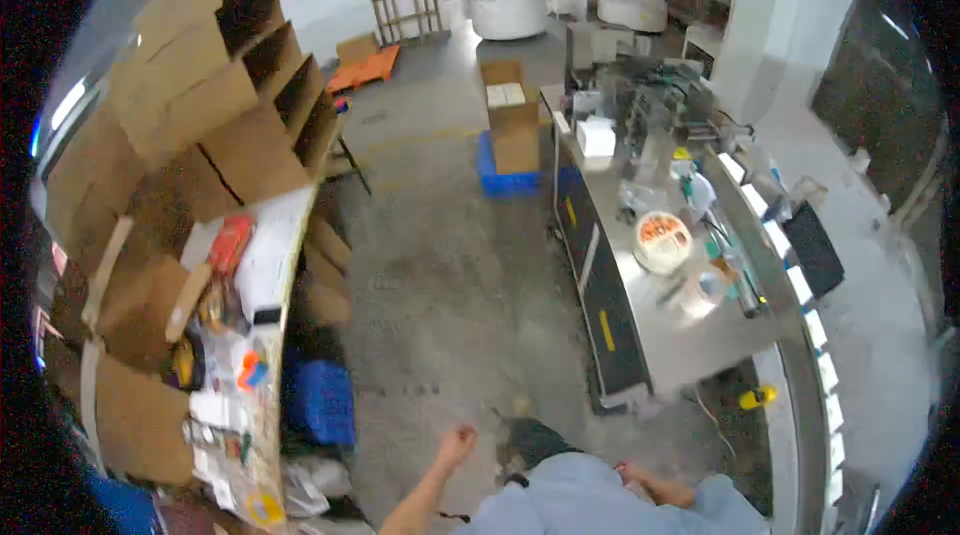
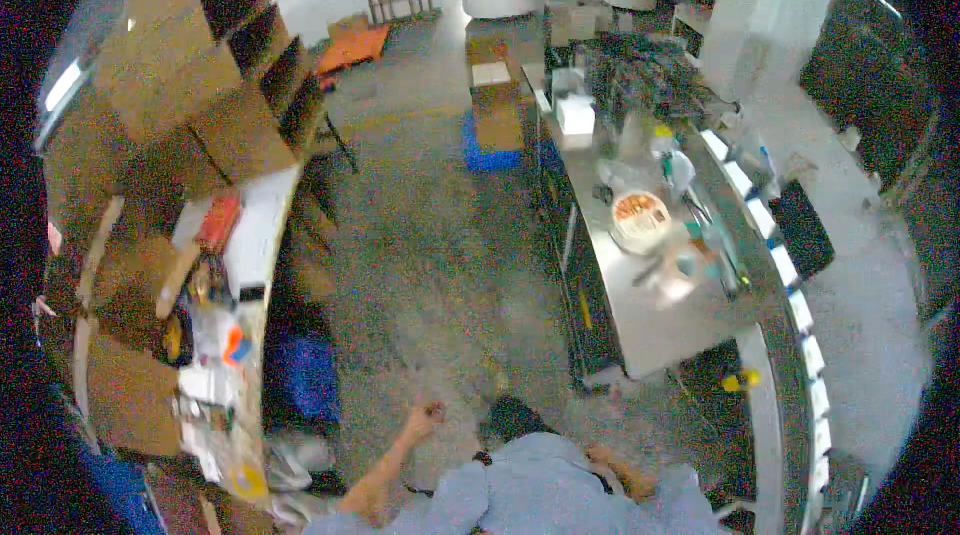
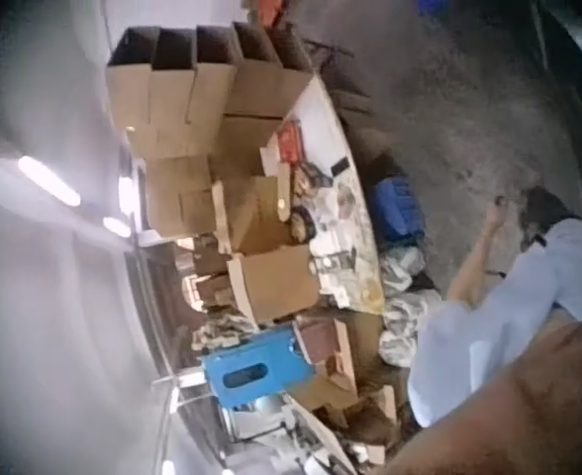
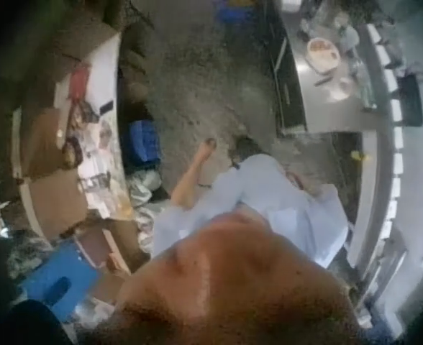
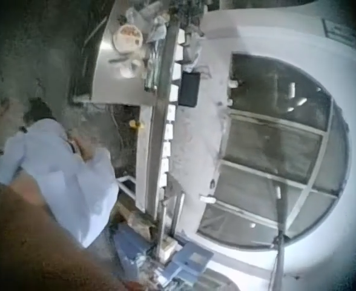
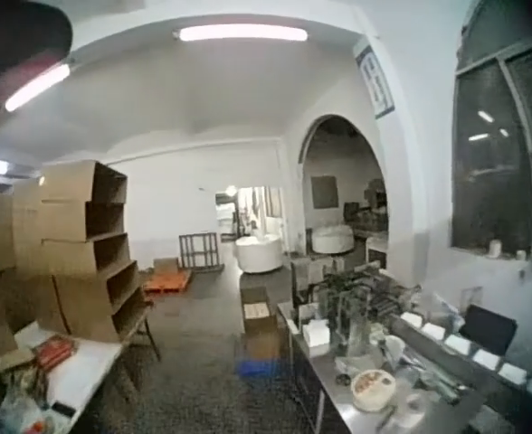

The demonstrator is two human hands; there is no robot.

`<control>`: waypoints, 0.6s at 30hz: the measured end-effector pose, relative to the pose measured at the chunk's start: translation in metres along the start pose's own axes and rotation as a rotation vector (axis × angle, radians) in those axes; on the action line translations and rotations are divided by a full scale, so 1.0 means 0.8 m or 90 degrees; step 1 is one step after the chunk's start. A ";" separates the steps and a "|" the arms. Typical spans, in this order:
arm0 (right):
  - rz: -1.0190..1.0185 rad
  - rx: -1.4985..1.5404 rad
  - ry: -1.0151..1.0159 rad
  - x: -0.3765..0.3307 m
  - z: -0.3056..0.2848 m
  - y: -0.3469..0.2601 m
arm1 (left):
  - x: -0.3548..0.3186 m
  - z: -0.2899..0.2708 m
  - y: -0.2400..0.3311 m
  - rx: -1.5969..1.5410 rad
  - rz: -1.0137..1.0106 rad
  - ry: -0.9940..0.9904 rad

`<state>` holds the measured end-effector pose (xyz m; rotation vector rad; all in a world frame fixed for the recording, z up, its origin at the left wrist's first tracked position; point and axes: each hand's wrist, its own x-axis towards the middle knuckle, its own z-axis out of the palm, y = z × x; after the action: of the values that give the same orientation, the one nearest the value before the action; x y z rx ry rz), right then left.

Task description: Sealing white gift boxes into plastic film using a heat-sealing machine and organizing them into a shipping carton.

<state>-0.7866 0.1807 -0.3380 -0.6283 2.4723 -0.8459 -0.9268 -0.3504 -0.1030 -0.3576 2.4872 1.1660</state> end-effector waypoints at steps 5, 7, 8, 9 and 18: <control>0.048 -0.209 -0.186 0.315 -0.115 0.054 | 0.110 -0.094 0.031 0.019 0.017 -0.003; -0.161 -0.240 0.100 0.420 -0.242 0.091 | 0.168 -0.120 0.044 -0.157 -0.023 -0.006; -0.193 -0.252 0.140 0.534 -0.268 0.009 | 0.169 -0.152 -0.002 -0.222 -0.069 0.065; 0.032 0.120 0.110 0.604 -0.321 -0.022 | 0.194 -0.161 -0.023 -0.316 -0.065 0.100; 0.160 0.150 0.156 0.961 -0.489 -0.119 | 0.464 -0.388 0.040 -0.197 -0.162 0.338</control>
<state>-1.5846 -0.1319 -0.2006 -0.1347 2.5391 -1.1446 -1.3409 -0.5982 -0.0580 -1.1655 2.5618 1.4957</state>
